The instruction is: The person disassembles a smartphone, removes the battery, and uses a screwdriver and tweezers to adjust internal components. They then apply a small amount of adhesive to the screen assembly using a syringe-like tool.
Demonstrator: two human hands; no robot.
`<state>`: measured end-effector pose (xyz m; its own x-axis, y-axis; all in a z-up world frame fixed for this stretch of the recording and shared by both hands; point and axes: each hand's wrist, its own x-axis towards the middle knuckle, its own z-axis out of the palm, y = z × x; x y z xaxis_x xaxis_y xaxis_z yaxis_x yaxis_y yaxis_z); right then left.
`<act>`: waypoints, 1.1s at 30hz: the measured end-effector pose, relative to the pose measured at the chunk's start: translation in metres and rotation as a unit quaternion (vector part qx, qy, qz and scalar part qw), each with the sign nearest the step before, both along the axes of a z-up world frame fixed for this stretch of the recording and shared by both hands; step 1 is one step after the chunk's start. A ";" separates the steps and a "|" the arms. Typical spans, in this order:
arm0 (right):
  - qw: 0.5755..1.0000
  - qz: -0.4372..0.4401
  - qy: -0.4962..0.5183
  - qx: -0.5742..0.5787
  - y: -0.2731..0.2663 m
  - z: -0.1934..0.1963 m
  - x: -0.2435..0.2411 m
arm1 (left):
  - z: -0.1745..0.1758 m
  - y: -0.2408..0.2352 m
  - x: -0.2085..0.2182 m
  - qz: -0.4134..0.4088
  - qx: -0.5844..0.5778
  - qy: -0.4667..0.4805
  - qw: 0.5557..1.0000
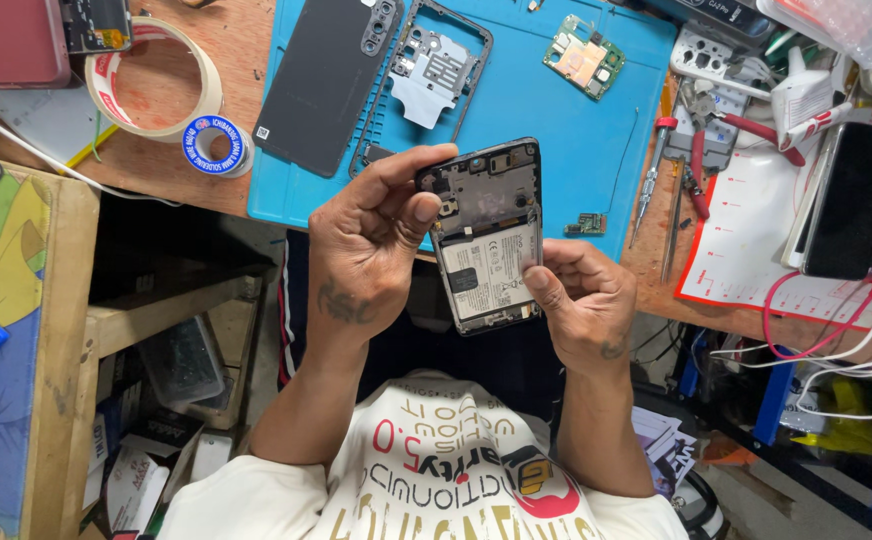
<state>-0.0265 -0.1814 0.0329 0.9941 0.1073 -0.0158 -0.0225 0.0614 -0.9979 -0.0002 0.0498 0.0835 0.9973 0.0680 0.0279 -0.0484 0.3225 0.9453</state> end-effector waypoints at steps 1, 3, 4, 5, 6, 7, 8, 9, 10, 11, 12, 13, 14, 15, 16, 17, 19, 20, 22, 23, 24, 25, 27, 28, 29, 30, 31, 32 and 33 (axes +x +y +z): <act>1.000 0.001 -0.004 0.002 0.001 0.000 0.000 | 0.000 0.000 0.000 0.001 -0.005 0.005 1.000; 1.000 0.002 -0.009 0.005 0.002 0.000 0.001 | -0.001 0.001 0.001 0.003 -0.014 0.016 1.000; 1.000 -0.002 -0.001 0.009 0.002 -0.001 0.001 | -0.003 0.001 0.001 0.010 0.016 0.018 1.000; 1.000 -0.005 0.006 0.013 0.001 -0.003 0.002 | -0.007 0.002 0.003 0.017 0.048 0.019 0.999; 1.000 -0.008 0.015 0.016 0.000 -0.005 0.001 | -0.011 0.002 0.002 0.023 0.078 0.022 0.996; 0.999 -0.014 0.022 0.019 0.000 -0.005 -0.003 | -0.014 0.000 0.001 0.017 0.057 0.016 0.998; 0.999 -0.019 0.017 0.024 0.001 -0.006 0.000 | -0.016 -0.001 0.007 0.012 0.038 0.000 0.999; 0.999 -0.024 0.013 0.029 0.002 -0.006 0.004 | -0.018 -0.002 0.011 0.007 0.018 -0.017 1.000; 0.999 -0.017 0.009 0.041 0.004 -0.006 0.007 | -0.020 -0.002 0.015 0.015 0.030 0.003 0.999; 0.999 -0.010 0.005 0.053 0.005 -0.006 0.011 | -0.022 -0.004 0.018 0.023 0.041 0.023 0.999; 0.998 -0.004 0.004 0.063 0.005 -0.007 0.013 | -0.025 -0.006 0.019 0.030 0.051 0.046 0.997; 0.997 -0.015 0.011 0.069 0.005 -0.007 0.014 | -0.028 -0.009 0.019 0.019 0.001 0.046 0.999; 0.997 -0.025 0.017 0.075 0.007 -0.008 0.016 | -0.032 -0.011 0.021 0.008 -0.049 0.044 0.998; 0.996 -0.036 0.022 0.080 0.008 -0.008 0.018 | -0.035 -0.014 0.022 -0.002 -0.098 0.043 0.994; 0.995 -0.045 0.026 0.087 0.008 -0.008 0.020 | -0.037 -0.015 0.020 -0.024 -0.093 0.051 0.994; 0.994 -0.054 0.029 0.094 0.008 -0.008 0.023 | -0.039 -0.016 0.015 -0.046 -0.088 0.059 0.993; 0.993 -0.062 0.033 0.098 0.009 -0.008 0.027 | -0.042 -0.020 0.009 -0.084 -0.089 0.064 0.991; 0.993 -0.061 0.032 0.095 0.009 -0.007 0.030 | -0.043 -0.023 0.008 -0.099 -0.094 0.059 0.989; 0.994 -0.067 0.028 0.080 0.011 -0.006 0.033 | -0.042 -0.028 0.006 -0.115 -0.082 0.065 0.988; 0.995 -0.074 0.024 0.066 0.012 -0.006 0.034 | -0.041 -0.029 0.006 -0.116 -0.063 0.075 0.988; 0.995 -0.081 0.021 0.053 0.014 -0.007 0.035 | -0.040 -0.031 0.006 -0.118 -0.045 0.085 0.988; 0.995 -0.080 0.023 0.059 0.015 -0.007 0.037 | -0.039 -0.032 0.007 -0.113 -0.033 0.081 0.990; 0.994 -0.078 0.029 0.073 0.017 -0.008 0.039 | -0.038 -0.032 0.008 -0.104 -0.008 0.073 0.992; 0.995 -0.077 0.027 0.060 0.017 -0.009 0.041 | -0.038 -0.032 0.010 -0.102 -0.008 0.066 0.993; 0.996 -0.076 0.025 0.046 0.018 -0.009 0.042 | -0.038 -0.032 0.011 -0.100 -0.008 0.058 0.993; 0.996 -0.074 0.023 0.033 0.018 -0.009 0.043 | -0.039 -0.032 0.013 -0.097 -0.008 0.050 0.994; 0.997 -0.072 0.020 0.034 0.019 -0.009 0.044 | -0.041 -0.033 0.014 -0.098 -0.021 0.044 0.994; 0.997 -0.069 0.017 0.034 0.019 -0.009 0.045 | -0.042 -0.034 0.015 -0.097 -0.035 0.039 0.994; 0.997 -0.066 0.014 0.035 0.019 -0.009 0.047 | -0.043 -0.035 0.016 -0.097 -0.048 0.034 0.994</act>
